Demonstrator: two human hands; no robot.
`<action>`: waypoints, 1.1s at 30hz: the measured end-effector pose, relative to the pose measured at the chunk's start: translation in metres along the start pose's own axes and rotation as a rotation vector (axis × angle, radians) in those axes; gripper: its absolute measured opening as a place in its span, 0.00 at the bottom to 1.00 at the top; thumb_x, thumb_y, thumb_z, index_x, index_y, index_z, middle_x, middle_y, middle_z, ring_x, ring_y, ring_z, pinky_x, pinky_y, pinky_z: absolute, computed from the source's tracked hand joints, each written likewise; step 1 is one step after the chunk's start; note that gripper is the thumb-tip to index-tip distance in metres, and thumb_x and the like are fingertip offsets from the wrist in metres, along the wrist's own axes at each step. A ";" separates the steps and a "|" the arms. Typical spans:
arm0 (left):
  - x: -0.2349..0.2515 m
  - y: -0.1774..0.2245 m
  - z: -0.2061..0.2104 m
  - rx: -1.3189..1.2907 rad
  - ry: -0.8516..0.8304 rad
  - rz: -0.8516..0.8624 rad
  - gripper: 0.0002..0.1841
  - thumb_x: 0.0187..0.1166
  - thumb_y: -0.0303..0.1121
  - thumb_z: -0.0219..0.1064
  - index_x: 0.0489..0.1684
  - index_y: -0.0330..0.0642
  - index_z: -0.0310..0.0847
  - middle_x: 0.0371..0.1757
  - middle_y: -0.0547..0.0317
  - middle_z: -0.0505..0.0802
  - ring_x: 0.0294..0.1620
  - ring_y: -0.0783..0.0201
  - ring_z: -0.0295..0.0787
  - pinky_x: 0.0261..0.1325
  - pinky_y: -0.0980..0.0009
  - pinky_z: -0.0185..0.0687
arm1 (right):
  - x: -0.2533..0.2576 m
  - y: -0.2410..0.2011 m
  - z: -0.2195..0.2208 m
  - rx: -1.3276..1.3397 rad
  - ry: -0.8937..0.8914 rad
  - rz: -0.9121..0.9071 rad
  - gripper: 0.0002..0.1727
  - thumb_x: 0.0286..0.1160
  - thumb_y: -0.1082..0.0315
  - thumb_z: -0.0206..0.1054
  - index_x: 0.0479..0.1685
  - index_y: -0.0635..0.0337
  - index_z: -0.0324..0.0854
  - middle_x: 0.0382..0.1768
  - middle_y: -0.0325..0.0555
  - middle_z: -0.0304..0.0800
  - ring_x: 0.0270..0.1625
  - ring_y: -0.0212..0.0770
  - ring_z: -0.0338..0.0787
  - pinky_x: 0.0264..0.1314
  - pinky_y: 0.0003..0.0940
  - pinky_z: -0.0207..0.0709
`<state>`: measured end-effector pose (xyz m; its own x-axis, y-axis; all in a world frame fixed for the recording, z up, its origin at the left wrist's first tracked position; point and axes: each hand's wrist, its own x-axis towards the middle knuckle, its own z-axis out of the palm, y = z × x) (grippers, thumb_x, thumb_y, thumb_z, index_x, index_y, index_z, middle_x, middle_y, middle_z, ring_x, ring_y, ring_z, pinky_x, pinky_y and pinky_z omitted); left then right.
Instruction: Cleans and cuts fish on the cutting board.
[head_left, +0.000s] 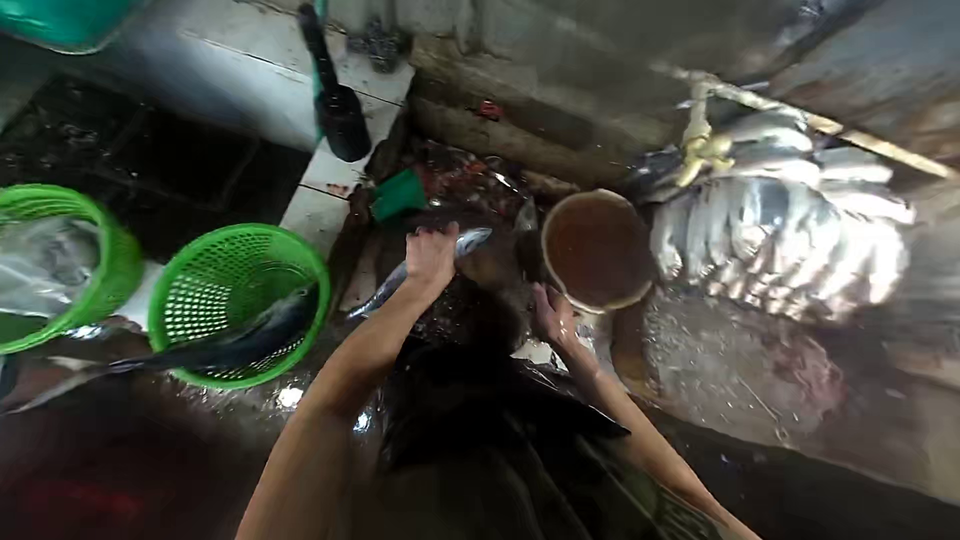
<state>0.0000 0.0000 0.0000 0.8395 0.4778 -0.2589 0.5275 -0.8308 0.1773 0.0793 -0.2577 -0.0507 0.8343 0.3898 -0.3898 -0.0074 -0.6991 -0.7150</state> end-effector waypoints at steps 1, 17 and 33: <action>0.014 0.004 0.027 -0.010 -0.006 0.012 0.44 0.55 0.31 0.83 0.82 0.51 0.72 0.62 0.28 0.87 0.67 0.26 0.81 0.64 0.28 0.75 | 0.001 -0.006 0.003 0.044 -0.006 -0.011 0.30 0.91 0.43 0.48 0.54 0.61 0.85 0.31 0.47 0.87 0.32 0.43 0.89 0.41 0.50 0.86; 0.040 0.001 0.039 -0.042 -0.222 -0.184 0.22 0.59 0.38 0.81 0.49 0.36 0.87 0.53 0.34 0.92 0.57 0.32 0.89 0.51 0.31 0.83 | 0.037 -0.061 0.078 -0.053 -0.007 -0.150 0.33 0.91 0.38 0.43 0.68 0.59 0.74 0.33 0.56 0.88 0.31 0.54 0.91 0.33 0.56 0.86; 0.036 0.009 0.039 -0.005 -0.221 -0.196 0.18 0.63 0.31 0.78 0.50 0.33 0.85 0.54 0.36 0.92 0.55 0.34 0.90 0.47 0.36 0.86 | 0.038 -0.079 0.066 -0.217 -0.142 -0.111 0.38 0.87 0.31 0.42 0.64 0.56 0.77 0.40 0.56 0.89 0.40 0.56 0.93 0.39 0.59 0.87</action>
<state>0.0297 -0.0011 -0.0451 0.6729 0.5548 -0.4893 0.6780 -0.7271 0.1080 0.0750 -0.1486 -0.0473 0.7376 0.5405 -0.4047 0.2105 -0.7536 -0.6227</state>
